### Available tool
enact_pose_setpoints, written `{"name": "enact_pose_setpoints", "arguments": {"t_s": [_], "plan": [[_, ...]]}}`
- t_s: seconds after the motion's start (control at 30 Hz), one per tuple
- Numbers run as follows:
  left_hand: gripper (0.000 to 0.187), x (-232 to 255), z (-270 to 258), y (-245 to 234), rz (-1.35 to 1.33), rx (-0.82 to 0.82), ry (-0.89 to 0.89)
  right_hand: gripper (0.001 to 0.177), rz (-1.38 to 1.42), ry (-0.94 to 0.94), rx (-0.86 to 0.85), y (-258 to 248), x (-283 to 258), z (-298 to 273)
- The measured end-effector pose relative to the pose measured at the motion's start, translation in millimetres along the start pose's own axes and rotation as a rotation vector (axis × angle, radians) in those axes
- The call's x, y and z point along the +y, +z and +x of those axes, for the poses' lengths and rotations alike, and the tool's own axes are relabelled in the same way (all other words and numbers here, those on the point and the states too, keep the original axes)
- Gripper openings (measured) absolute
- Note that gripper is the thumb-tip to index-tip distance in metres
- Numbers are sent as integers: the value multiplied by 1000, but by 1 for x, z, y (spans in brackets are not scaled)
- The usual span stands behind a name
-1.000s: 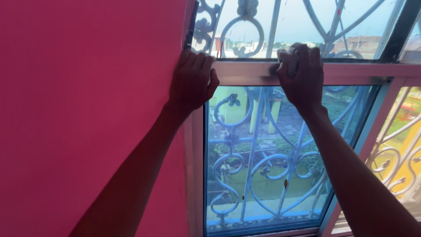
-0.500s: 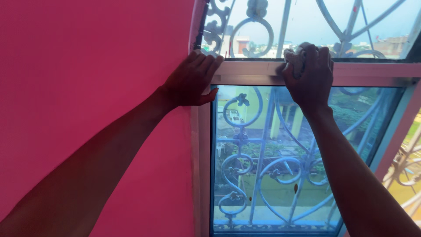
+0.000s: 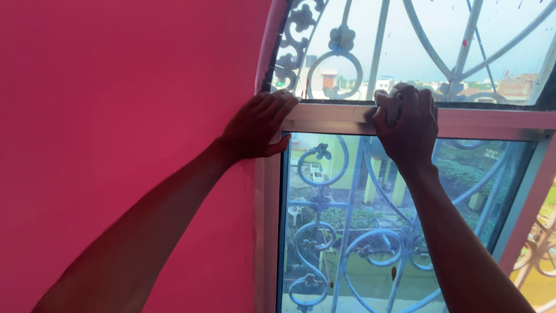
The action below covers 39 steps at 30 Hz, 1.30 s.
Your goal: The person wipes the upper frame and glass of a window using a cloth. They repeatedly clean the top horizontal bar and the upper corners of the window frame, occasionally reaching down to wipe the glass pane. A spray bottle is visible on the windowsill but is not used during the clip.
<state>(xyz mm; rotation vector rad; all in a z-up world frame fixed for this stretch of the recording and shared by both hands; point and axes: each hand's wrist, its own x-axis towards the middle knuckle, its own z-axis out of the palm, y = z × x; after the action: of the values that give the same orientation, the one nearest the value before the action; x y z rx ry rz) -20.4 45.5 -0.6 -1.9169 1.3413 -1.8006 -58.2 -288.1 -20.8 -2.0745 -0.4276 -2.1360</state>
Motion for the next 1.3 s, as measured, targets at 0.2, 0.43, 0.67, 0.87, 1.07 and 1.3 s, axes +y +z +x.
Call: {"name": "enact_pose_setpoints", "arguments": {"t_s": [0.2,0.43,0.67,0.87,1.07,1.3], "plan": [[56,0,-6,7,-17,61,-47,37,42,65,-9,0,2,-3],[52,0,-7,9,-23,92,-44,40,29,42,-20,-1,3,-2],[50,1,-7,6,-60,130,-69,38,34,57,-4,1,2,-2],[50,0,-10,10,-65,131,-79,35,31,58,-4,2,0,-4],[47,-3,-16,11,15,269,-187,35,40,40,12,2,1,0],[53,-1,-15,4,-68,201,-213,37,62,71,8,-3,-8,2]]}}
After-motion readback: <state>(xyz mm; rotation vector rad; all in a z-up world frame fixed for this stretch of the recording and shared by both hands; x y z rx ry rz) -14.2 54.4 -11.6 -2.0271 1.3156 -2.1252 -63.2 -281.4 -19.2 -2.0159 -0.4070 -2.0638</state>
